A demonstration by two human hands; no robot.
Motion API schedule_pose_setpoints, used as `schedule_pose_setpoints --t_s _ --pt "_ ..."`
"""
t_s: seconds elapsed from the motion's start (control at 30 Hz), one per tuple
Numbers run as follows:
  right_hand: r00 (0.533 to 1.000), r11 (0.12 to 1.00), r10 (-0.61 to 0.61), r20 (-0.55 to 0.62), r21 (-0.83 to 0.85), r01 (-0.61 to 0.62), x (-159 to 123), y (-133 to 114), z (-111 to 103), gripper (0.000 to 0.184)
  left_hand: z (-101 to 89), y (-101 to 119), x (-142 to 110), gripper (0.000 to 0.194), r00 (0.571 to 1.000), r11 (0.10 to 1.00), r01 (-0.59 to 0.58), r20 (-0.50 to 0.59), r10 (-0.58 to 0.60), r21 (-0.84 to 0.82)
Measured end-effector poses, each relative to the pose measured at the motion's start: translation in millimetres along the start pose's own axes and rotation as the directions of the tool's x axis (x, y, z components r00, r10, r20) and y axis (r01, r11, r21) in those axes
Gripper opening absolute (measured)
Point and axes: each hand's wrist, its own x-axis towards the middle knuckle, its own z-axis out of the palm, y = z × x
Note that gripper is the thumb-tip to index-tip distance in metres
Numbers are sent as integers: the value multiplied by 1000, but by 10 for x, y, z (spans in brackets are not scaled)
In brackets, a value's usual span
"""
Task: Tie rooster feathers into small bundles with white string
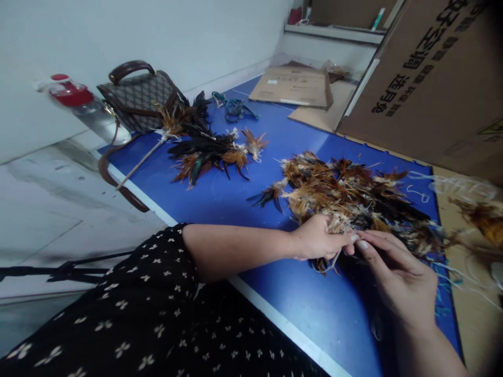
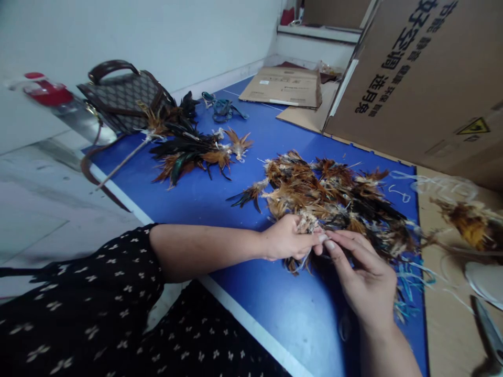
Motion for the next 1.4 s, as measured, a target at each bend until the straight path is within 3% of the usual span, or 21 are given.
schedule_pose_setpoints --t_s 0.13,0.27,0.37,0.47,0.63,0.9,1.03,1.13,1.23,1.4 --pt "999 999 36 17 -1 -36 -4 23 -64 20 -21 13 5 57 1000 1000 -4 29 5 -19" --pt "981 995 102 164 8 -104 18 68 -195 43 -35 76 3 55 992 998 65 111 -62 -23" --pt "962 993 93 258 43 -108 56 65 -283 41 -44 101 -2 50 978 990 141 160 -137 -16" --pt "957 993 90 275 54 -108 98 23 -316 40 -44 102 -12 45 969 982 189 165 -186 -1" --pt "962 992 110 250 31 -121 120 -22 -283 39 -8 121 -34 46 968 976 219 126 -219 12" --pt "983 983 173 59 59 -177 69 34 -177 33 54 220 -27 54 982 979 190 37 -187 -73" --pt "981 979 186 51 78 -189 40 9 -147 28 21 196 -17 56 989 989 145 -12 -145 4" --pt "977 973 212 -25 102 -209 12 -11 -175 26 -3 167 -3 53 995 995 98 -29 -97 10" --pt "988 991 131 -80 26 -129 11 -14 -233 29 -3 182 -5 51 996 997 80 -27 -81 -20" --pt "989 984 -113 95 -125 124 74 -15 -264 24 15 272 -62 53 995 995 98 -29 -97 27"
